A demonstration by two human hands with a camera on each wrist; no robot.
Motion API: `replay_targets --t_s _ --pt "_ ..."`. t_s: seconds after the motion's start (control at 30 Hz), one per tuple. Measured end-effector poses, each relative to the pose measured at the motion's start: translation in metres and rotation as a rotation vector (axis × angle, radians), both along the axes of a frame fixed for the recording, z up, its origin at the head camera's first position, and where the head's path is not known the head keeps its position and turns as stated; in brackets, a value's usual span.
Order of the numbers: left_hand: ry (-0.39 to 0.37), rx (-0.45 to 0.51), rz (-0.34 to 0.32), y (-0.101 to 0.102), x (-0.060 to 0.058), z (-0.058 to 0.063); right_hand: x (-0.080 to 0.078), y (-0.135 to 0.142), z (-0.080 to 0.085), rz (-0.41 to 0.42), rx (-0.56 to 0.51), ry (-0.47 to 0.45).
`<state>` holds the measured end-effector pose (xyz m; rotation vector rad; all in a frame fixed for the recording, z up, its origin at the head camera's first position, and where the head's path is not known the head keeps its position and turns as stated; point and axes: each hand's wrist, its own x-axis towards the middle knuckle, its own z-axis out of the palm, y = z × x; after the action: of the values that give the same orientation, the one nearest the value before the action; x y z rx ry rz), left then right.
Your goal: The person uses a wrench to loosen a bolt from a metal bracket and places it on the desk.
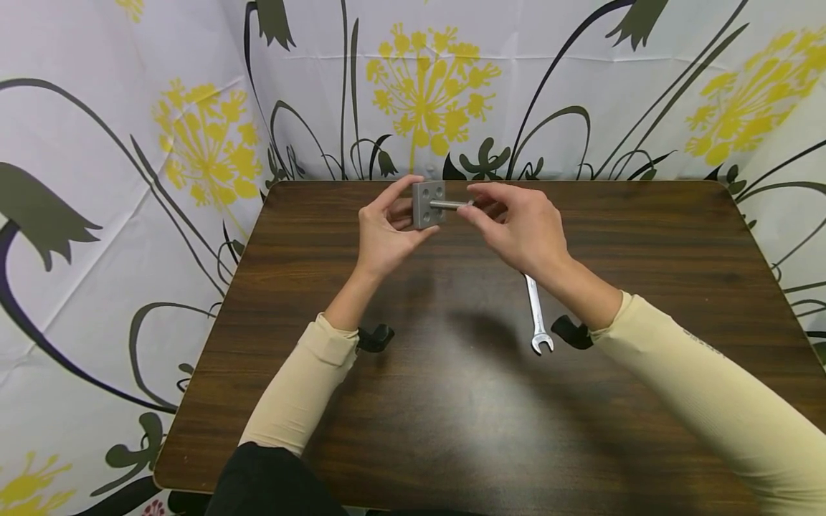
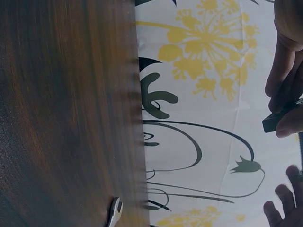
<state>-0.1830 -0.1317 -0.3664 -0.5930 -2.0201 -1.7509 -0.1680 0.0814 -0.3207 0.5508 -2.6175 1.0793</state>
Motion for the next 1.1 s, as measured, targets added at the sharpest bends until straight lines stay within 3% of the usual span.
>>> replay_targets --t_s 0.17,0.33,0.53,0.73,0.9,1.1 --pt "-0.006 -0.008 0.007 0.0005 0.0059 0.0077 -0.0004 -0.0001 0.0 0.003 0.021 -0.016" --pt "-0.004 0.001 0.017 -0.0008 0.0063 0.0073 0.0 0.0002 0.0003 0.02 0.005 0.007" --pt "0.003 -0.002 0.005 0.0001 0.0055 0.0075 -0.0008 0.0001 0.0005 0.005 -0.017 -0.05" --pt "0.021 -0.008 0.006 0.0 0.0053 0.0076 -0.0008 0.0017 0.0002 0.044 -0.014 0.021" --pt "0.018 -0.001 0.019 -0.0005 0.0057 0.0077 -0.002 -0.0006 0.0018 0.022 -0.047 -0.051" --pt "0.005 0.005 0.007 -0.0012 0.0061 0.0063 -0.002 0.0022 -0.0009 0.088 -0.066 -0.019"
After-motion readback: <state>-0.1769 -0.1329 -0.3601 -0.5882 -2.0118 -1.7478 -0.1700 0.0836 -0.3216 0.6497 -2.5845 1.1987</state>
